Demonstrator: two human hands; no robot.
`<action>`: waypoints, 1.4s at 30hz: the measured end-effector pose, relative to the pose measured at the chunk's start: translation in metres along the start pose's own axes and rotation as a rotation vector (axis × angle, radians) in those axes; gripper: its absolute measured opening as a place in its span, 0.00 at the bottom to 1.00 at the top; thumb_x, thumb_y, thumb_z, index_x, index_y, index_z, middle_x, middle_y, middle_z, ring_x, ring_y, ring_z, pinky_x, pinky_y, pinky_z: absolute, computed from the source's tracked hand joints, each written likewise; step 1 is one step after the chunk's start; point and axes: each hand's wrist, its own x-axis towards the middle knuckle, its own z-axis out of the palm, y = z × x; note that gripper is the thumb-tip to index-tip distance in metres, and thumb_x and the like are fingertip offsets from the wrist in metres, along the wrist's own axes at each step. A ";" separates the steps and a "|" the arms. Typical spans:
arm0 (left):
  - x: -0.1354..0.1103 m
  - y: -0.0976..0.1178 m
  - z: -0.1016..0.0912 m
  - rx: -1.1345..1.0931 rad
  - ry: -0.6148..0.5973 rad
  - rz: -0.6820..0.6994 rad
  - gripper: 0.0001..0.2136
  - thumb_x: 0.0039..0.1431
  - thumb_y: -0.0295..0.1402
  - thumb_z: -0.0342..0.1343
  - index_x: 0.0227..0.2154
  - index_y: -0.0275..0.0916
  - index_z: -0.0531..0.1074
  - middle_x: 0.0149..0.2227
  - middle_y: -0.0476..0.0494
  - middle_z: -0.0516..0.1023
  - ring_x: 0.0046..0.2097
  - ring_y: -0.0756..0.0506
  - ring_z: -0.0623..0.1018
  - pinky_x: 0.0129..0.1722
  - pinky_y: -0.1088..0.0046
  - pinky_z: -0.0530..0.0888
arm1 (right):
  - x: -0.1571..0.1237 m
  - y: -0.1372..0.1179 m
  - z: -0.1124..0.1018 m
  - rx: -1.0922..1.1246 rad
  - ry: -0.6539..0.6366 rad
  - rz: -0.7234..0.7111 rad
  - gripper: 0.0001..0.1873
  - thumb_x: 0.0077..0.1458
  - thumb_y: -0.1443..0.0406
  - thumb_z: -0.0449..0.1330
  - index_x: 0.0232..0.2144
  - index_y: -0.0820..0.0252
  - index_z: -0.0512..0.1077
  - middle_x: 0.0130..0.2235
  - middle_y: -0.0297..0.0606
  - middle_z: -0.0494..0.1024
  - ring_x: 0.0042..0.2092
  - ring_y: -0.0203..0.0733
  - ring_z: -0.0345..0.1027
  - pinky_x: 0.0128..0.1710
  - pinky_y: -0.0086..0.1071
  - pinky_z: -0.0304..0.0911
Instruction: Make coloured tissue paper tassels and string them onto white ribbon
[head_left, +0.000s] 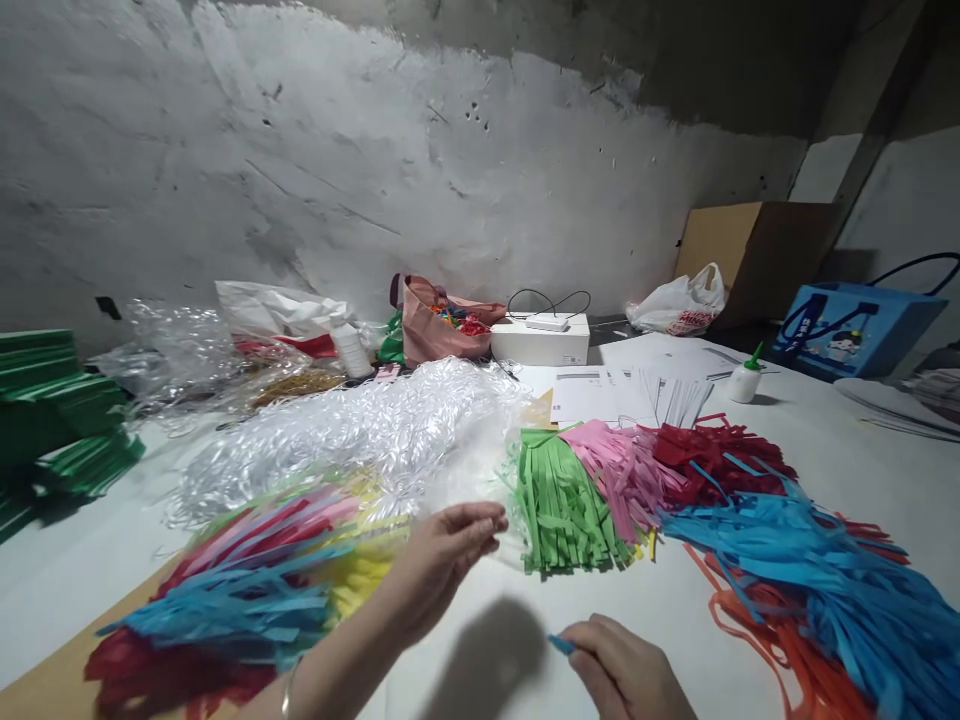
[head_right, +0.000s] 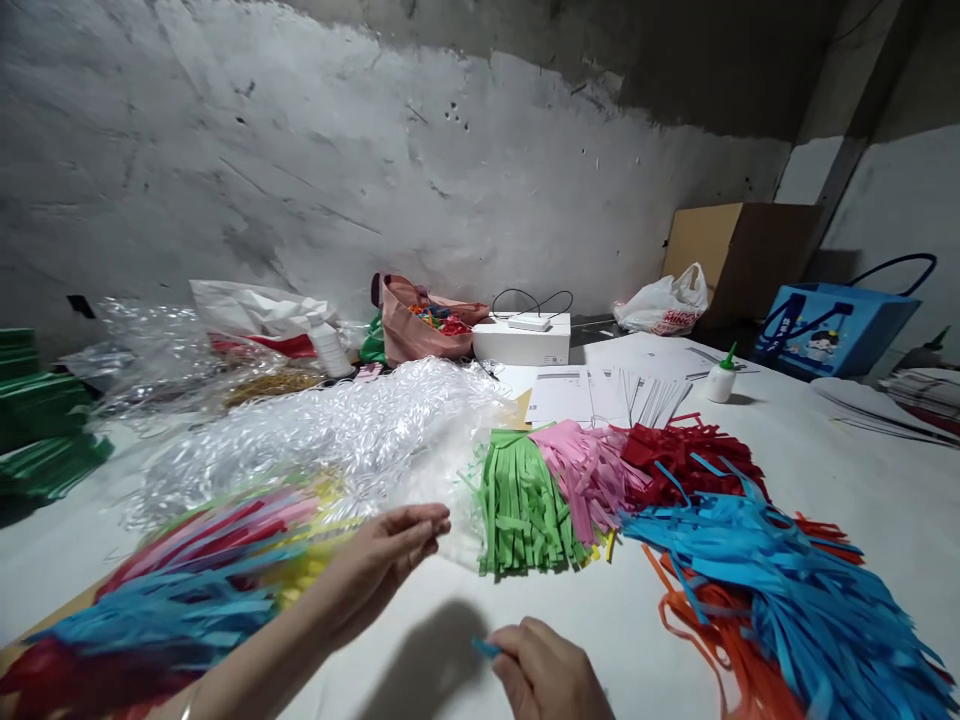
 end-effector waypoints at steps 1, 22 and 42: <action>-0.022 -0.001 0.004 -0.062 -0.004 -0.041 0.20 0.42 0.45 0.73 0.34 0.34 0.81 0.36 0.38 0.81 0.39 0.45 0.79 0.41 0.70 0.75 | 0.002 -0.006 -0.003 0.015 0.004 0.009 0.17 0.73 0.58 0.45 0.39 0.56 0.71 0.28 0.32 0.76 0.29 0.34 0.73 0.30 0.22 0.67; -0.185 -0.024 0.026 -0.348 0.025 -0.070 0.16 0.45 0.35 0.74 0.38 0.40 0.82 0.32 0.43 0.82 0.33 0.46 0.77 0.30 0.72 0.74 | -0.016 -0.107 -0.020 -0.086 -0.013 -0.196 0.14 0.71 0.65 0.46 0.34 0.57 0.68 0.24 0.31 0.71 0.24 0.35 0.66 0.26 0.28 0.58; -0.210 -0.028 0.053 -0.268 0.218 0.007 0.16 0.45 0.45 0.73 0.34 0.41 0.81 0.29 0.47 0.81 0.29 0.49 0.75 0.33 0.73 0.75 | -0.023 -0.116 -0.025 -0.159 -0.217 -0.223 0.19 0.71 0.67 0.41 0.29 0.56 0.65 0.23 0.31 0.72 0.25 0.36 0.66 0.27 0.30 0.51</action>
